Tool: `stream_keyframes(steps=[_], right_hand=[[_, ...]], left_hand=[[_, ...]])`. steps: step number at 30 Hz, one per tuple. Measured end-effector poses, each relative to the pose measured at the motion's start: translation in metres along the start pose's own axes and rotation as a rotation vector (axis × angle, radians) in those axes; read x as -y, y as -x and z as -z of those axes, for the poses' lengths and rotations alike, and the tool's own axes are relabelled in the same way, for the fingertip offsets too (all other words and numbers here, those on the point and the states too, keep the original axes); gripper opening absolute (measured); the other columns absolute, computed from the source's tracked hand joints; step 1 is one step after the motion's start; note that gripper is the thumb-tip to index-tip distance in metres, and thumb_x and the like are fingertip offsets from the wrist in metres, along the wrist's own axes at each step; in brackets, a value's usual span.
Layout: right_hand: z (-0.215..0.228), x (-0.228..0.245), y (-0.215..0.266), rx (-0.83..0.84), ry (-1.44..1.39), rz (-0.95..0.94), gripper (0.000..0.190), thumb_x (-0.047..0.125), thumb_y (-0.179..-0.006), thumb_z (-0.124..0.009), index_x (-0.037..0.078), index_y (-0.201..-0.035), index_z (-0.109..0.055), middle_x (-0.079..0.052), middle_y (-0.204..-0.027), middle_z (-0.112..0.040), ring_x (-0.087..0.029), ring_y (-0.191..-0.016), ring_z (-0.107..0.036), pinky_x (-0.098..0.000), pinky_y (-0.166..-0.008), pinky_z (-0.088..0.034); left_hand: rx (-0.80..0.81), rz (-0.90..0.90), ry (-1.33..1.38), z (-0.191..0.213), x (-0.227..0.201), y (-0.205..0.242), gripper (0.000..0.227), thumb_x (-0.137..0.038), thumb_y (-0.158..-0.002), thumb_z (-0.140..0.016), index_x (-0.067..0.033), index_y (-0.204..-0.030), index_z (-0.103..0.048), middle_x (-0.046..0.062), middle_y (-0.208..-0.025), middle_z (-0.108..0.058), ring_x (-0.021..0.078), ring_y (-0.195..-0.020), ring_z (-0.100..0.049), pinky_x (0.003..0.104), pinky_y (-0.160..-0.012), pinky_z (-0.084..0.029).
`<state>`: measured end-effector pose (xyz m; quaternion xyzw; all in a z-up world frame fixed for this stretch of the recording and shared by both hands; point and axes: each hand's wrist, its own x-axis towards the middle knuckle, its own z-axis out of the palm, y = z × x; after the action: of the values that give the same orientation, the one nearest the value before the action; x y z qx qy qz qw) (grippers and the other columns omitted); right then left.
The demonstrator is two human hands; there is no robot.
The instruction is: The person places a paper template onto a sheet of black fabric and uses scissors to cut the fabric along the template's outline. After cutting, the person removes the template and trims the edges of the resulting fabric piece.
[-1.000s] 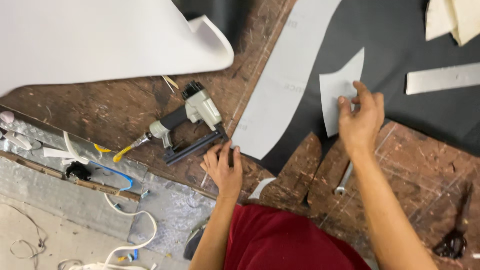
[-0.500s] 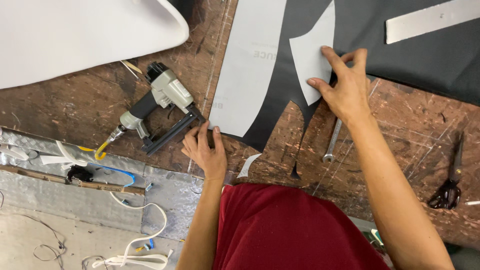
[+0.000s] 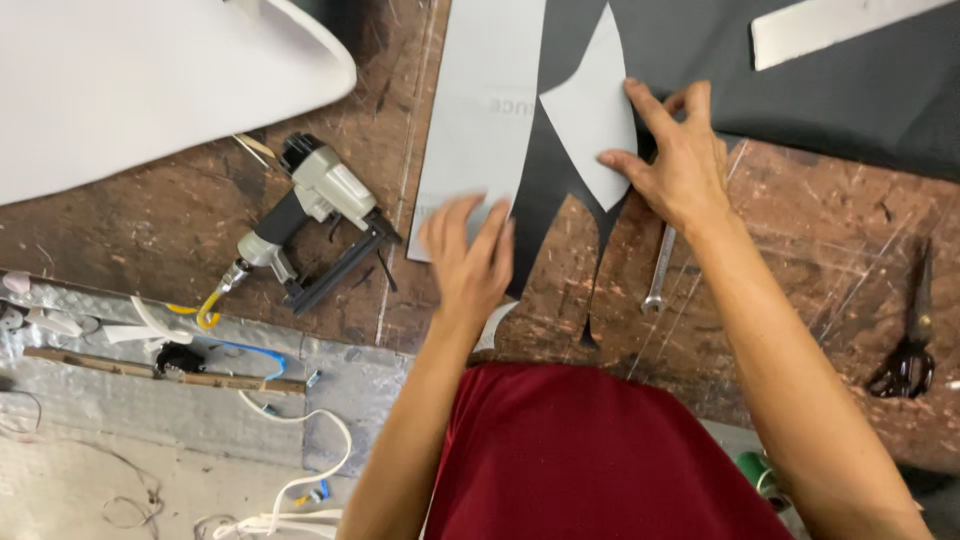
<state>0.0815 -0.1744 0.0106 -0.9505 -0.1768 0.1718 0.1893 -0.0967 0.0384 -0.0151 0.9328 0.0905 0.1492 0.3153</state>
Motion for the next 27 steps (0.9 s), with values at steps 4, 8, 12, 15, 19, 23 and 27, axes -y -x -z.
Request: stream_keyframes(steps=[4, 8, 12, 15, 19, 23, 27], right_hand=[[0.002, 0.007, -0.004, 0.014, -0.012, -0.054, 0.082, 0.044, -0.080, -0.090, 0.022, -0.151, -0.057, -0.016, -0.126, -0.047, -0.036, -0.091, -0.066, -0.0463, -0.081, -0.058], [0.002, 0.006, -0.002, 0.015, 0.001, -0.058, 0.078, 0.044, -0.080, -0.090, 0.023, -0.148, -0.059, -0.016, -0.126, -0.047, -0.037, -0.092, -0.065, -0.0487, -0.079, -0.057], [0.000, -0.007, 0.007, -0.015, 0.039, 0.054, 0.077, 0.042, -0.081, -0.091, 0.023, -0.150, -0.060, -0.015, -0.126, -0.047, -0.034, -0.093, -0.066, -0.0488, -0.086, -0.056], [0.000, -0.009, 0.010, 0.044, 0.028, 0.006, 0.077, 0.042, -0.082, -0.090, 0.025, -0.150, -0.059, -0.014, -0.126, -0.047, -0.034, -0.098, -0.064, -0.0445, -0.084, -0.058], [-0.002, -0.008, 0.013, 0.113, 0.002, -0.076, 0.080, 0.044, -0.078, -0.089, 0.027, -0.150, -0.058, -0.013, -0.128, -0.044, -0.029, -0.095, -0.064, -0.0408, -0.085, -0.058], [-0.002, -0.013, 0.015, 0.045, 0.030, 0.008, 0.080, 0.044, -0.078, -0.091, 0.026, -0.149, -0.060, -0.013, -0.127, -0.045, -0.029, -0.100, -0.064, -0.0409, -0.086, -0.058], [-0.004, -0.014, 0.016, 0.024, 0.026, 0.023, 0.078, 0.041, -0.077, -0.092, 0.023, -0.147, -0.063, -0.012, -0.125, -0.046, -0.028, -0.098, -0.062, -0.0402, -0.084, -0.058]], left_hand=[[0.095, -0.061, -0.016, -0.036, -0.010, -0.069, 0.043, -0.029, -0.096, -0.077, -0.0136, -0.135, -0.065, 0.012, -0.143, -0.052, 0.0319, -0.142, -0.042, 0.057, -0.120, -0.028], [0.184, -0.073, -0.076, -0.055, -0.010, -0.089, 0.058, -0.045, -0.091, -0.078, -0.0152, -0.138, -0.062, 0.013, -0.146, -0.046, 0.0358, -0.144, -0.034, 0.067, -0.122, -0.016], [0.207, -0.086, -0.103, -0.064, -0.003, -0.080, 0.063, -0.051, -0.092, -0.079, -0.0182, -0.143, -0.060, 0.012, -0.148, -0.045, 0.0353, -0.146, -0.033, 0.068, -0.125, -0.012], [0.218, -0.097, -0.117, -0.069, 0.002, -0.078, 0.067, -0.055, -0.093, -0.079, -0.0199, -0.146, -0.058, 0.014, -0.150, -0.043, 0.0358, -0.148, -0.030, 0.068, -0.126, -0.010], [0.278, -0.082, -0.131, -0.072, 0.003, -0.076, 0.076, -0.065, -0.086, -0.079, -0.0228, -0.146, -0.058, 0.016, -0.149, -0.040, 0.0376, -0.148, -0.026, 0.070, -0.124, -0.006], [0.308, -0.095, -0.133, -0.072, 0.004, -0.076, 0.083, -0.071, -0.082, -0.079, -0.0236, -0.147, -0.056, 0.017, -0.152, -0.037, 0.0384, -0.150, -0.022, 0.072, -0.124, -0.002], [0.308, -0.103, -0.134, -0.071, 0.004, -0.077, 0.087, -0.075, -0.079, -0.079, -0.0247, -0.146, -0.055, 0.017, -0.152, -0.037, 0.0395, -0.151, -0.019, 0.074, -0.122, 0.001]])
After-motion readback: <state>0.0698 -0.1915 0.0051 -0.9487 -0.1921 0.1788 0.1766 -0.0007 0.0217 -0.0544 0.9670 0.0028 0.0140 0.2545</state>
